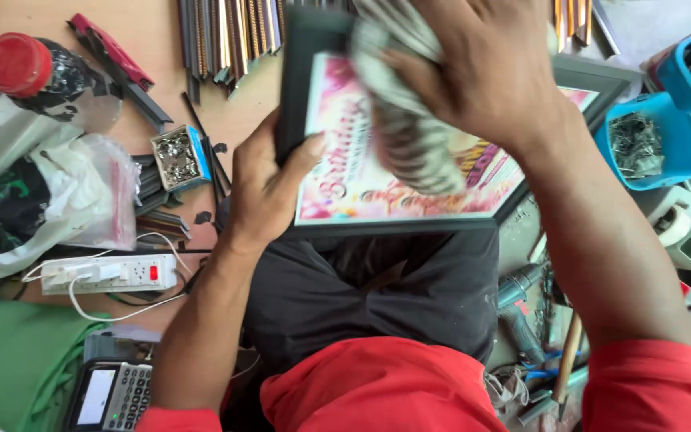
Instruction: The user is assembling a picture frame by securing the backing with a hammer and nails, cleaning the glass, and applying black tape around the edges.
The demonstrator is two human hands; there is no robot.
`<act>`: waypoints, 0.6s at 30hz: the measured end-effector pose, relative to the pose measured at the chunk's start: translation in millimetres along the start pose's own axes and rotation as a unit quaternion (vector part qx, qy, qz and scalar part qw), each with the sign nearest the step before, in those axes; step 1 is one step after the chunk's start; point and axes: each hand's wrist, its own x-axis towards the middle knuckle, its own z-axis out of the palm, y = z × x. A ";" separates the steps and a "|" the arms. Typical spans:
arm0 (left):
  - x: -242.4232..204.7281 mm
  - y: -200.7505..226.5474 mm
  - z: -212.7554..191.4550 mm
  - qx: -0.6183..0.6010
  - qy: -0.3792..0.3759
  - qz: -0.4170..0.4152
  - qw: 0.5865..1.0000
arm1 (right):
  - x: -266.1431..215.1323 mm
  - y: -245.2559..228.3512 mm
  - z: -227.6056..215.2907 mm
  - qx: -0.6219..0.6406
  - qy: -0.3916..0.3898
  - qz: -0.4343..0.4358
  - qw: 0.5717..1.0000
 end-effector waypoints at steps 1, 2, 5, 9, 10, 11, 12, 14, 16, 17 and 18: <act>-9.8 -10.1 0.2 -0.022 0.018 -0.037 0.999 | -27.2 19.5 12.4 -0.004 0.007 -0.001 1.000; -19.2 -20.6 0.1 -0.044 0.036 -0.075 0.996 | -53.8 39.5 25.1 -0.007 0.013 -0.003 1.000; -41.4 -62.6 5.4 -0.132 0.063 -0.160 0.976 | -138.9 82.6 47.8 -0.002 -0.098 0.127 0.987; -56.6 -96.1 5.3 -0.223 0.078 -0.241 0.941 | -201.6 63.8 37.8 -0.006 -0.021 0.238 0.971; -59.2 -96.1 4.9 -0.237 0.081 -0.253 0.934 | -226.6 60.1 46.4 0.363 0.143 0.368 0.844; -61.7 -95.8 4.7 -0.251 0.085 -0.265 0.927 | -251.8 55.9 54.1 0.657 0.285 0.427 0.552; -60.0 -93.5 3.9 -0.251 0.081 -0.265 0.927 | -235.0 15.4 53.3 0.655 0.288 0.428 0.552; -56.7 -87.6 2.9 -0.283 0.071 -0.246 0.924 | -202.1 -67.1 50.9 0.127 -0.071 0.262 0.954; -54.0 -75.8 5.9 -0.311 0.067 -0.243 0.916 | -165.2 -117.6 71.0 0.175 -0.049 0.150 0.972; -53.1 -70.3 7.3 -0.339 0.070 -0.240 0.907 | -146.2 -142.4 81.8 0.222 -0.029 0.028 0.974; -55.7 -66.1 7.3 -0.341 0.062 -0.244 0.906 | -130.1 -151.2 85.9 0.219 -0.030 0.037 0.975</act>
